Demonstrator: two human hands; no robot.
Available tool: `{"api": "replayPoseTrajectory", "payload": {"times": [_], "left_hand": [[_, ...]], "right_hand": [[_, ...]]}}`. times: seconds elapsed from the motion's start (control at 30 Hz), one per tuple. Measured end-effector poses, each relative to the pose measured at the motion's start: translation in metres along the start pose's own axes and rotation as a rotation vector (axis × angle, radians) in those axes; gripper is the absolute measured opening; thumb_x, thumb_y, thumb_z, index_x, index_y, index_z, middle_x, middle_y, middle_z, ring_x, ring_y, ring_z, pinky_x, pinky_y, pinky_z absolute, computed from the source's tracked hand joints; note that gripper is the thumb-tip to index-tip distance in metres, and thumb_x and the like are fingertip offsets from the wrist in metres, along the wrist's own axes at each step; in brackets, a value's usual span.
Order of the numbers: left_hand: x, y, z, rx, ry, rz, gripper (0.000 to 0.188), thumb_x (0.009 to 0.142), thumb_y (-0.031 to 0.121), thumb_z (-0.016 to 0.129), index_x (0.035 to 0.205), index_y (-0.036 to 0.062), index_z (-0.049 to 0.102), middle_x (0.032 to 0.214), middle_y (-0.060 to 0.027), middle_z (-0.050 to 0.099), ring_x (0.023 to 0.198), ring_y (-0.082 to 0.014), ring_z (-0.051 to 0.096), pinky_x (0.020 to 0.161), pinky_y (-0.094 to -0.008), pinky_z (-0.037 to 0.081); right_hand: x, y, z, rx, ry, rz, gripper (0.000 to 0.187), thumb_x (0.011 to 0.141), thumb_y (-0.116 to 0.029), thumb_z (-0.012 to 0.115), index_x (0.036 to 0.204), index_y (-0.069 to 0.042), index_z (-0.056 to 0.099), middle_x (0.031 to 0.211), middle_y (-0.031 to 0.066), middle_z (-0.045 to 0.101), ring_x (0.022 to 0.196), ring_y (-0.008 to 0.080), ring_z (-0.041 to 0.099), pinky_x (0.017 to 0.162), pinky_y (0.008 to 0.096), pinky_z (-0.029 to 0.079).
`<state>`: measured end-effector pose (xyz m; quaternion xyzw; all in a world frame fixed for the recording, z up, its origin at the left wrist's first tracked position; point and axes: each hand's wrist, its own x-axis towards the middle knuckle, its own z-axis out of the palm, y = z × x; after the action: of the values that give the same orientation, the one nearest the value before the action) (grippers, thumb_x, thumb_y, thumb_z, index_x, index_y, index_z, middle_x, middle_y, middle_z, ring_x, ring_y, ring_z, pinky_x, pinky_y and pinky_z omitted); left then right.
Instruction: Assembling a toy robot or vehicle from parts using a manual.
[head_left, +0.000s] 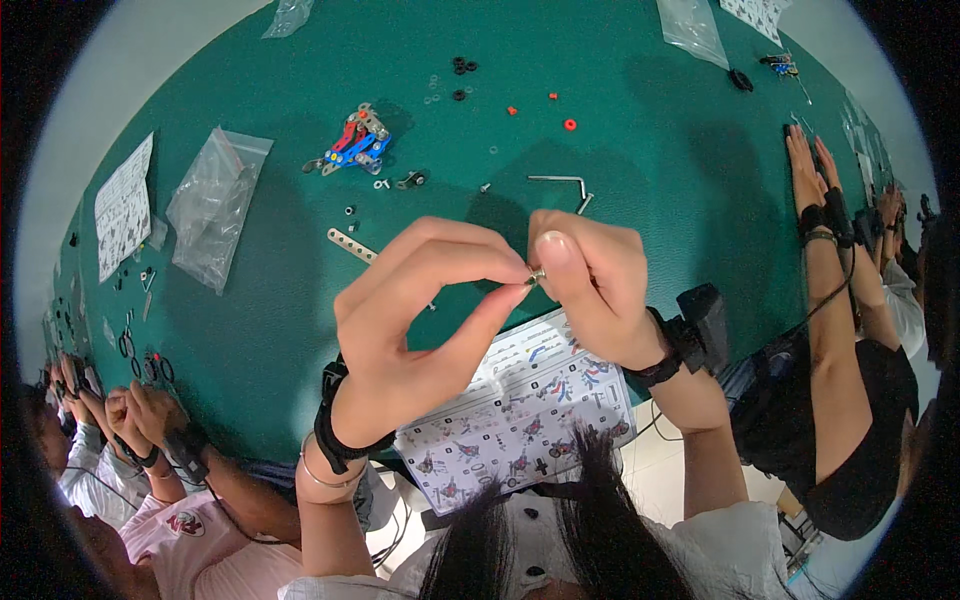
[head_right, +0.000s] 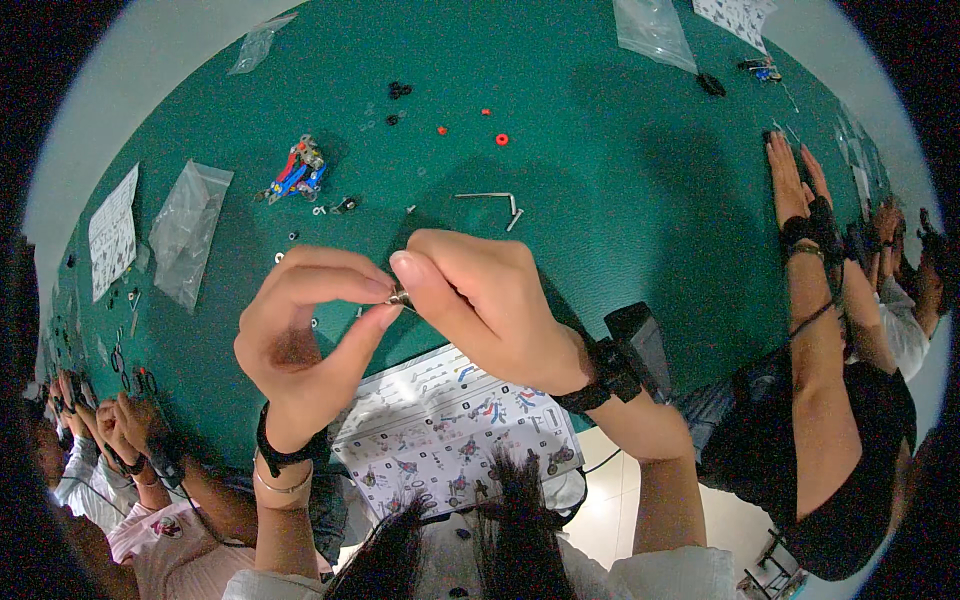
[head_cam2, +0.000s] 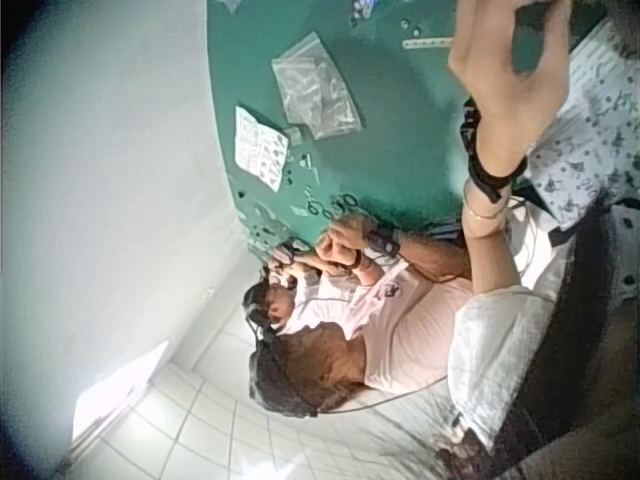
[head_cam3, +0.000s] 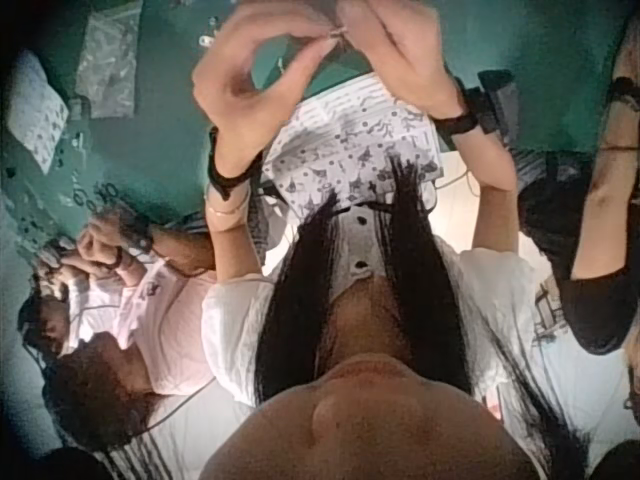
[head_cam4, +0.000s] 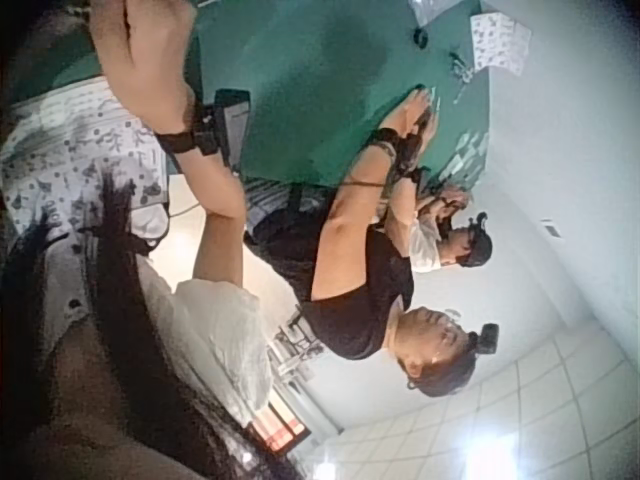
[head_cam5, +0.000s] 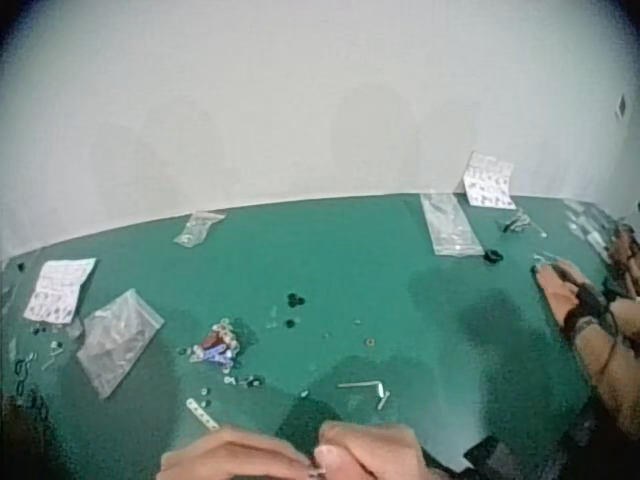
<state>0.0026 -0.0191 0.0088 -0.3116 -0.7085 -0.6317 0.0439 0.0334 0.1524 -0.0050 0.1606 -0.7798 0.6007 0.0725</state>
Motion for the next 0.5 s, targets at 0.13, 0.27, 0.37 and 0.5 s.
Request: {"api": "replayPoseTrajectory", "payload": {"times": [0.13, 0.27, 0.37, 0.5], "left_hand": [[0.000, -0.003, -0.002, 0.016, 0.015, -0.002, 0.022, 0.068, -0.011, 0.071, 0.086, 0.0001, 0.064, 0.085, -0.0110, 0.065, 0.077, -0.0186, 0.063, 0.068, -0.0256, 0.048], [0.001, -0.006, -0.003, -0.027, 0.079, -0.059, 0.021, 0.069, -0.012, 0.070, 0.086, -0.0003, 0.064, 0.085, -0.0106, 0.064, 0.078, -0.0170, 0.062, 0.069, -0.0251, 0.048], [0.001, -0.005, -0.004, -0.103, 0.112, -0.138, 0.020, 0.070, -0.012, 0.070, 0.086, -0.0008, 0.064, 0.087, -0.0104, 0.064, 0.079, -0.0155, 0.061, 0.069, -0.0245, 0.047], [0.001, -0.003, -0.005, -0.116, 0.065, -0.111, 0.019, 0.071, -0.012, 0.070, 0.086, -0.0014, 0.064, 0.088, -0.0105, 0.064, 0.080, -0.0151, 0.061, 0.070, -0.0245, 0.047]], "right_hand": [[0.002, 0.001, -0.001, 0.058, 0.027, 0.031, 0.019, 0.094, -0.014, 0.051, 0.085, 0.002, 0.052, 0.067, 0.0094, 0.048, 0.056, 0.0190, 0.048, 0.053, 0.0295, 0.039], [0.008, 0.002, -0.002, 0.126, 0.011, 0.029, 0.012, 0.093, -0.012, 0.053, 0.092, 0.000, 0.053, 0.075, 0.0076, 0.051, 0.064, 0.0155, 0.051, 0.055, 0.0291, 0.041], [0.011, 0.002, -0.001, 0.091, -0.003, -0.046, 0.010, 0.091, -0.010, 0.056, 0.096, -0.002, 0.053, 0.082, 0.0058, 0.051, 0.070, 0.0123, 0.051, 0.058, 0.0280, 0.042], [0.013, 0.003, -0.003, -0.026, -0.036, -0.139, 0.008, 0.090, -0.009, 0.056, 0.093, -0.002, 0.053, 0.081, 0.0072, 0.049, 0.067, 0.0155, 0.050, 0.055, 0.0275, 0.040]]}}
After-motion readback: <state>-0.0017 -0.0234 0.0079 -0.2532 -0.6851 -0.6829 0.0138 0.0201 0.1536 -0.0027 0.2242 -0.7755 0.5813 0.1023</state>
